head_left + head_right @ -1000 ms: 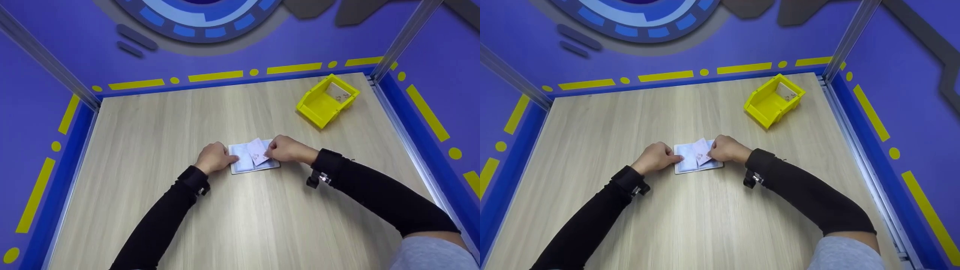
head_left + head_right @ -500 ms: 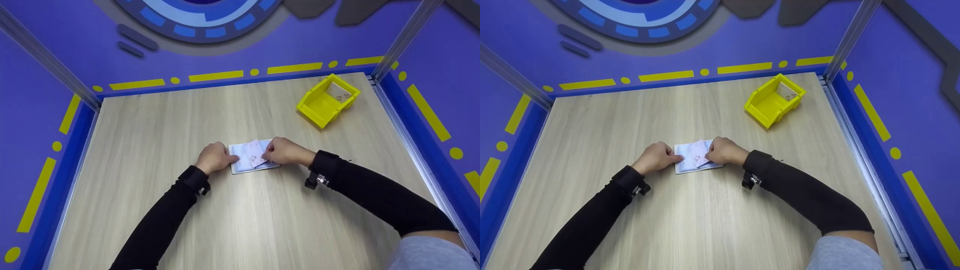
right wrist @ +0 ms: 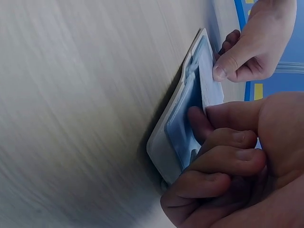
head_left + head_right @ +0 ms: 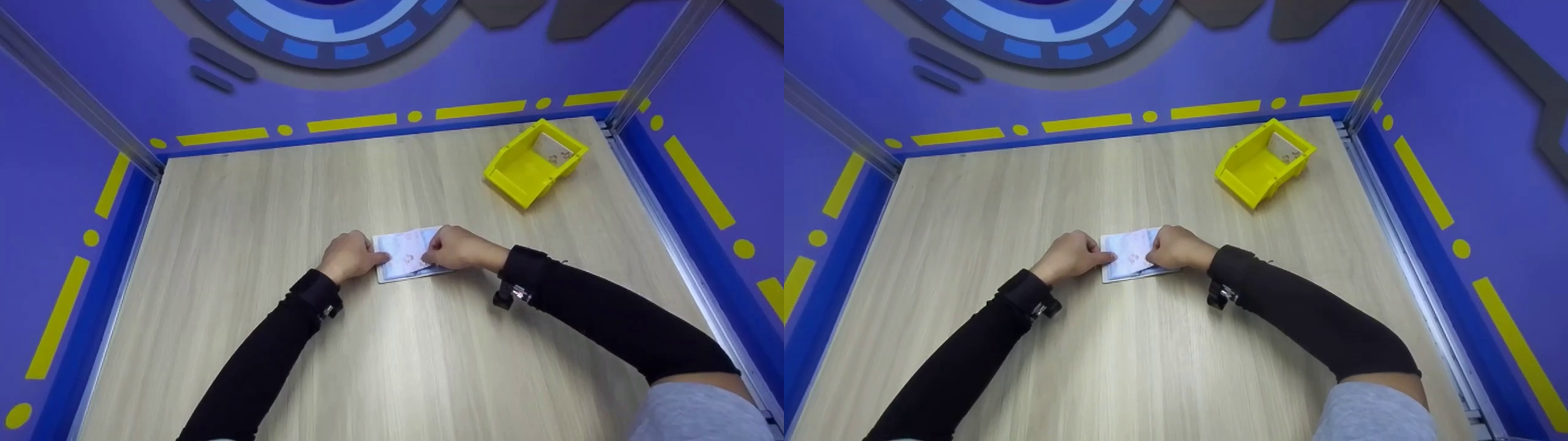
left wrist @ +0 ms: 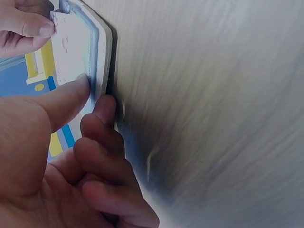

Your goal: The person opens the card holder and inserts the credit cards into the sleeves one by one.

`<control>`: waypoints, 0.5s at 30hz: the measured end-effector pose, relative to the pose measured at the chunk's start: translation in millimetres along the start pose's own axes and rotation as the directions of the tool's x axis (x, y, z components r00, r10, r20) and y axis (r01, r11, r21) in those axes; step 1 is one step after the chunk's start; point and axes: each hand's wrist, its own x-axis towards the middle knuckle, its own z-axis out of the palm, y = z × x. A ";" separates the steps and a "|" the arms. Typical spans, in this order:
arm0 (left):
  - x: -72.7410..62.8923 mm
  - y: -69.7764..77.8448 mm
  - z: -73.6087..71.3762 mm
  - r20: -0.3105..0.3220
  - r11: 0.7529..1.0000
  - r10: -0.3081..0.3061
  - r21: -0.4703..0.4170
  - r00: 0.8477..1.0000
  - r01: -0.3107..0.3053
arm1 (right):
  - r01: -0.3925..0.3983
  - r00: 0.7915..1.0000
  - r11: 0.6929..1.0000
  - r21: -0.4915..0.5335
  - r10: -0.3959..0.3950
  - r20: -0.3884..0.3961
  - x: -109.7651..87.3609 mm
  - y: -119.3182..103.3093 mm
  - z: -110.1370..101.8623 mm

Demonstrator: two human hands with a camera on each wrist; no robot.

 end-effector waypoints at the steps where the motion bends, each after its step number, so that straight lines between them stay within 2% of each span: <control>1: 0.2 0.2 0.3 -0.002 1.000 0.000 0.000 1.000 0.000 | 0.003 1.000 1.000 0.000 -0.003 0.002 0.5 -0.9 1.4; 7: 1.6 0.4 1.2 -0.009 1.000 0.007 -0.003 1.000 -0.007 | 0.012 1.000 1.000 -0.020 -0.011 0.011 2.5 -7.6 7.2; 15: 0.3 0.8 -2.6 0.010 1.000 -0.015 0.004 1.000 0.015 | 0.021 0.998 1.000 -0.010 -0.021 -0.055 1.5 -9.4 4.9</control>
